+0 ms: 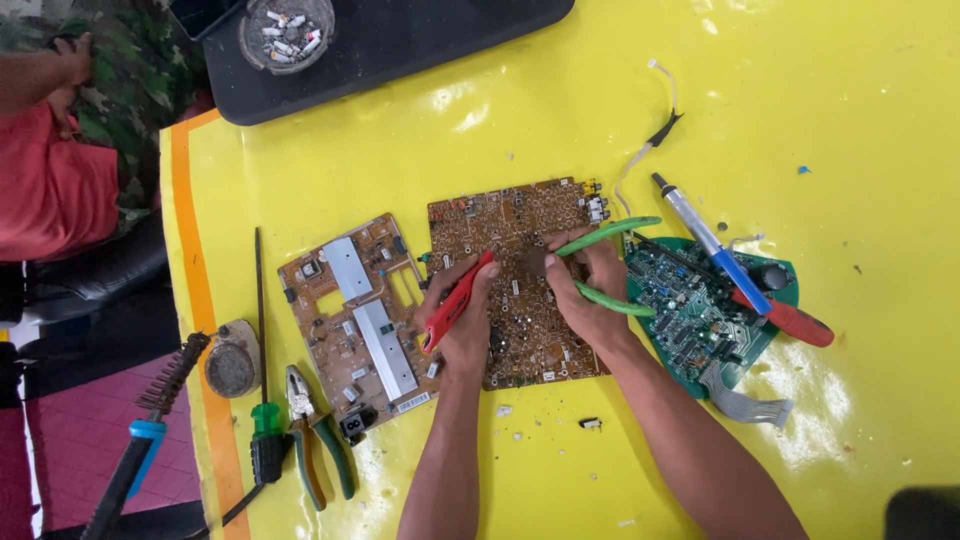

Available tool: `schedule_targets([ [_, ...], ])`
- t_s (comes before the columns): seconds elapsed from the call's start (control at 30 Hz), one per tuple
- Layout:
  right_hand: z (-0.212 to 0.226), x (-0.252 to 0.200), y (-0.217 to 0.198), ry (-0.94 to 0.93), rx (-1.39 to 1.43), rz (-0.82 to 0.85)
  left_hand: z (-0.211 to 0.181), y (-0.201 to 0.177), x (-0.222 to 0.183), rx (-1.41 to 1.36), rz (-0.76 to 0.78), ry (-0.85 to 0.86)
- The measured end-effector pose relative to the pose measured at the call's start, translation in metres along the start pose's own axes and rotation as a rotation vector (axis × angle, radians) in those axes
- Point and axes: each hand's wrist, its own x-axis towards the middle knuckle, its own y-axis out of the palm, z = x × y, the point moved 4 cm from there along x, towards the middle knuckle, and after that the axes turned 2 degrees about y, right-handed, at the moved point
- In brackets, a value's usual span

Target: Using a utility knife and pliers to scrape and remove components from a printed circuit board on a repair bench.

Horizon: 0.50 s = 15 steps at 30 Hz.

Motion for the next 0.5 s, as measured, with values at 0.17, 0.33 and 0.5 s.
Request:
schedule_targets([
  [0.17,-0.001,-0.003,-0.003,-0.041,0.008,-0.042,-0.008,0.002,0.002,-0.006,0.033,-0.017],
  [0.33,-0.002,-0.004,-0.002,-0.056,-0.035,-0.051,-0.001,0.0,0.0,-0.099,0.012,-0.085],
  [0.5,0.0,-0.003,0.002,-0.012,0.009,0.018,-0.007,0.002,0.002,-0.012,0.113,-0.016],
])
